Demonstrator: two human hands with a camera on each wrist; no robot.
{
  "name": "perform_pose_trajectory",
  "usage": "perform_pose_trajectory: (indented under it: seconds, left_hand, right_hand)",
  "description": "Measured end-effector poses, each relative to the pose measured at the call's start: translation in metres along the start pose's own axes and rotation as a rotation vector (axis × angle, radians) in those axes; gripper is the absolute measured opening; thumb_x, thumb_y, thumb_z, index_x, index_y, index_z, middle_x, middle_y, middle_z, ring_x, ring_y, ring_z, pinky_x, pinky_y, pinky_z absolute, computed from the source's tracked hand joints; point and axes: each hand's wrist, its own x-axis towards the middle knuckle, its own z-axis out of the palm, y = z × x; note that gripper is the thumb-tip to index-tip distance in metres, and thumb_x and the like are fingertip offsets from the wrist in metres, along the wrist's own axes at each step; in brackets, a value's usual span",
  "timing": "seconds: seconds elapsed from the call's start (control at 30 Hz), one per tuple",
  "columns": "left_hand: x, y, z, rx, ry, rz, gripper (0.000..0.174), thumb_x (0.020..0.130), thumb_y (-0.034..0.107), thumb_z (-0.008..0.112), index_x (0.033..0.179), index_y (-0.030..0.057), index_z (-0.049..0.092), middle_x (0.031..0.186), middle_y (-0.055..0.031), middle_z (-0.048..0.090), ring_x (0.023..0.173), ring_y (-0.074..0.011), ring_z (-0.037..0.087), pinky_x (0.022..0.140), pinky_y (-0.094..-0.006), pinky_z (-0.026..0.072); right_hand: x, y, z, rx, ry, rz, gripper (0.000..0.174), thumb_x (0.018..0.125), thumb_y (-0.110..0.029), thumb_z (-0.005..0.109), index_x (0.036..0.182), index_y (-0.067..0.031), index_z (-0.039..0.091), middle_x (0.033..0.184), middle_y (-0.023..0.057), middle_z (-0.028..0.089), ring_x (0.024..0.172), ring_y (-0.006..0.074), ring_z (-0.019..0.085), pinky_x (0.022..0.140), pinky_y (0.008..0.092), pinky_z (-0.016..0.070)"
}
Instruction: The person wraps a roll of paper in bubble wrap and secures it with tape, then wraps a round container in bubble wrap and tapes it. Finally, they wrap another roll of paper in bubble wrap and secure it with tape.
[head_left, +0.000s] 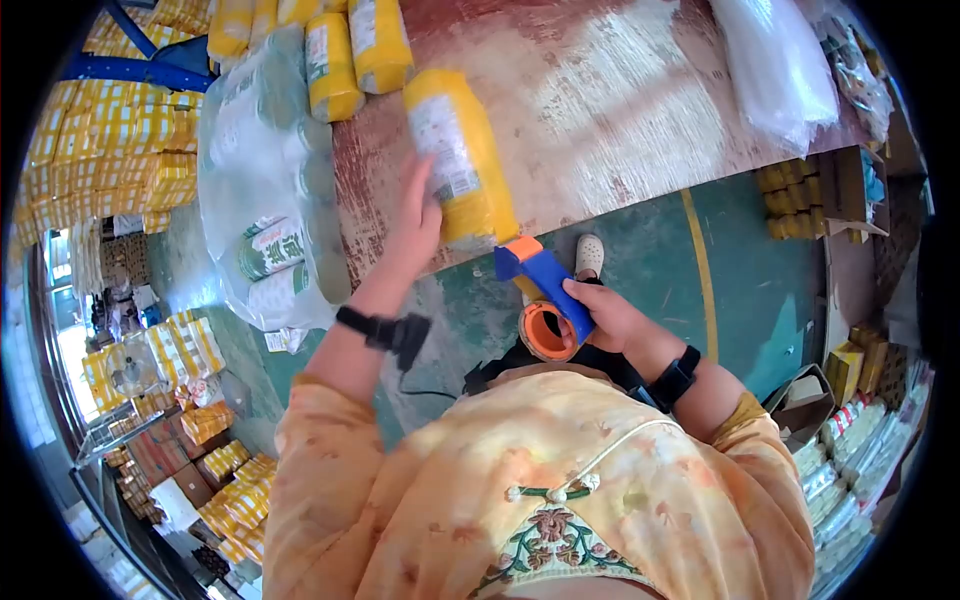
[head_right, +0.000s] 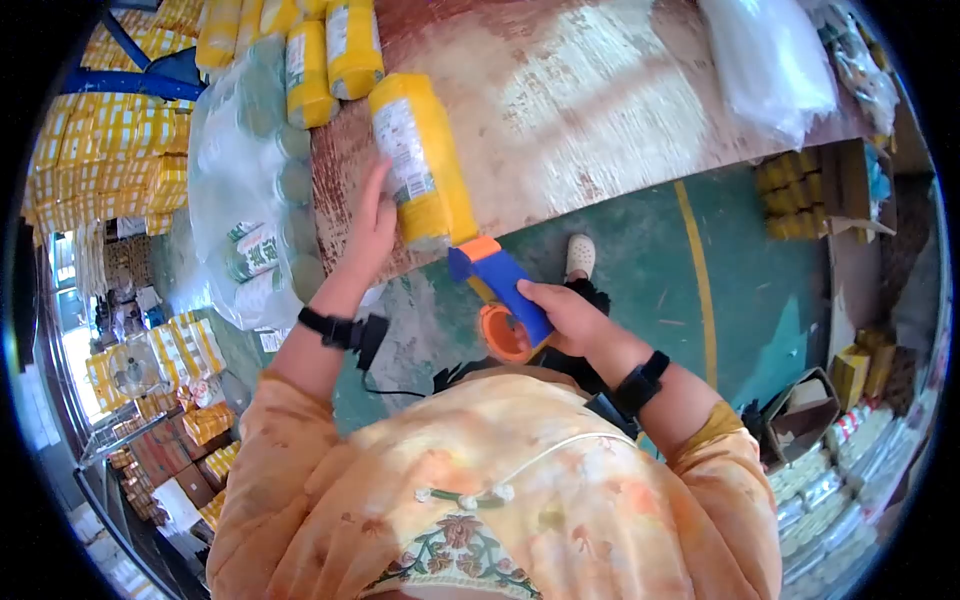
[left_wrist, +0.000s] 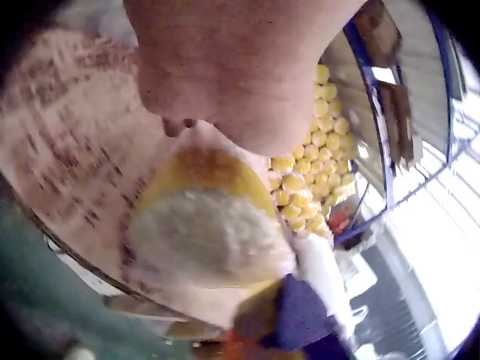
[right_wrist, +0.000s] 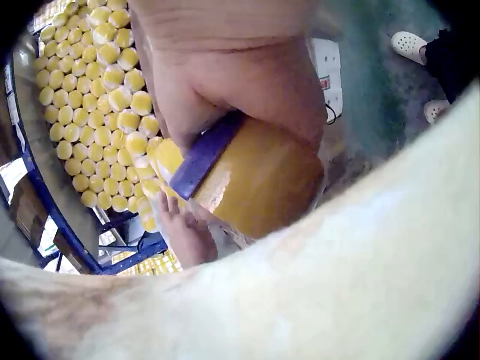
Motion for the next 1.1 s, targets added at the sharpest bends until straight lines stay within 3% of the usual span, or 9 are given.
perform_pose_trajectory:
  seconds: [0.07,0.17,0.27,0.43,0.57,0.77,0.9,1.07,1.1]
  left_hand:
    - [-0.016,0.016,-0.027,0.361,-0.154,0.195,0.064,0.069,0.010,0.067,0.129,0.0150,0.043,0.140,-0.0159,0.028,0.130,-0.0349,0.028,0.105,-0.0441,0.0282]
    - [-0.014,0.028,-0.031,0.559,-0.409,0.388,0.068,0.061,0.016,0.075,0.124,0.0167,0.048,0.140,-0.0120,0.029,0.131,-0.0319,0.027,0.106,-0.0455,0.0262]
    - [0.014,0.039,-0.016,0.391,-0.387,0.346,0.070,0.060,0.025,0.076,0.124,0.0178,0.048,0.139,-0.0083,0.031,0.132,-0.0295,0.026,0.107,-0.0456,0.0233]
    - [0.066,0.079,0.048,0.364,-0.314,0.377,0.047,0.064,0.025,0.073,0.108,0.0165,0.058,0.125,-0.0047,0.046,0.127,-0.0275,0.033,0.107,-0.0506,0.0166]
    - [0.093,0.106,0.075,0.438,-0.352,0.319,0.032,0.065,0.023,0.072,0.095,0.0154,0.062,0.119,-0.0016,0.050,0.124,-0.0273,0.036,0.105,-0.0574,0.0129]
    - [0.092,0.119,0.073,0.617,-0.440,0.240,0.033,0.060,0.024,0.073,0.091,0.0159,0.063,0.108,-0.0010,0.051,0.121,-0.0258,0.037,0.100,-0.0659,0.0150]
    - [0.088,0.120,0.074,0.621,-0.391,0.231,0.039,0.057,0.025,0.075,0.092,0.0153,0.062,0.107,-0.0017,0.050,0.119,-0.0251,0.038,0.099,-0.0666,0.0155]
    - [0.074,0.101,0.074,0.581,-0.267,0.284,0.048,0.056,0.027,0.077,0.099,0.0153,0.059,0.111,-0.0031,0.049,0.122,-0.0248,0.037,0.101,-0.0638,0.0152]
    - [0.073,0.097,0.065,0.501,-0.333,0.305,0.052,0.056,0.027,0.077,0.103,0.0161,0.058,0.114,-0.0042,0.048,0.123,-0.0255,0.036,0.102,-0.0624,0.0152]
  right_hand:
    - [0.000,-0.004,-0.007,0.008,-0.023,0.031,0.038,0.092,-0.036,0.048,0.096,0.0009,0.056,0.069,0.0117,0.061,0.058,0.0229,0.060,0.057,0.0333,0.0502]
    - [-0.002,-0.012,-0.008,0.024,-0.023,0.093,0.039,0.092,-0.038,0.046,0.096,0.0000,0.056,0.068,0.0112,0.060,0.058,0.0223,0.060,0.056,0.0325,0.0499]
    - [-0.005,-0.024,-0.012,0.132,-0.023,0.126,0.039,0.093,-0.038,0.044,0.095,-0.0009,0.057,0.066,0.0100,0.060,0.056,0.0211,0.058,0.054,0.0307,0.0489]
    - [-0.010,-0.047,-0.052,0.522,0.021,0.160,0.039,0.094,-0.039,0.041,0.092,-0.0041,0.058,0.063,0.0075,0.057,0.051,0.0173,0.053,0.050,0.0279,0.0467]
    - [-0.018,-0.066,-0.066,0.539,-0.016,0.116,0.040,0.094,-0.040,0.041,0.091,-0.0038,0.057,0.065,0.0077,0.058,0.053,0.0165,0.054,0.051,0.0277,0.0475]
    - [-0.022,-0.073,-0.067,0.483,-0.109,0.176,0.041,0.094,-0.040,0.040,0.100,-0.0028,0.056,0.069,0.0080,0.060,0.056,0.0168,0.057,0.055,0.0287,0.0500]
    - [-0.022,-0.068,-0.074,0.438,-0.204,0.157,0.042,0.095,-0.040,0.039,0.103,-0.0031,0.056,0.067,0.0077,0.060,0.057,0.0175,0.058,0.056,0.0288,0.0508]
    - [-0.018,-0.055,-0.064,0.401,-0.154,0.124,0.044,0.094,-0.042,0.040,0.099,-0.0025,0.057,0.064,0.0082,0.059,0.054,0.0188,0.057,0.054,0.0296,0.0487]
    - [-0.018,-0.052,-0.061,0.414,-0.147,0.118,0.044,0.094,-0.043,0.040,0.098,-0.0022,0.057,0.064,0.0084,0.059,0.054,0.0191,0.056,0.053,0.0297,0.0481]
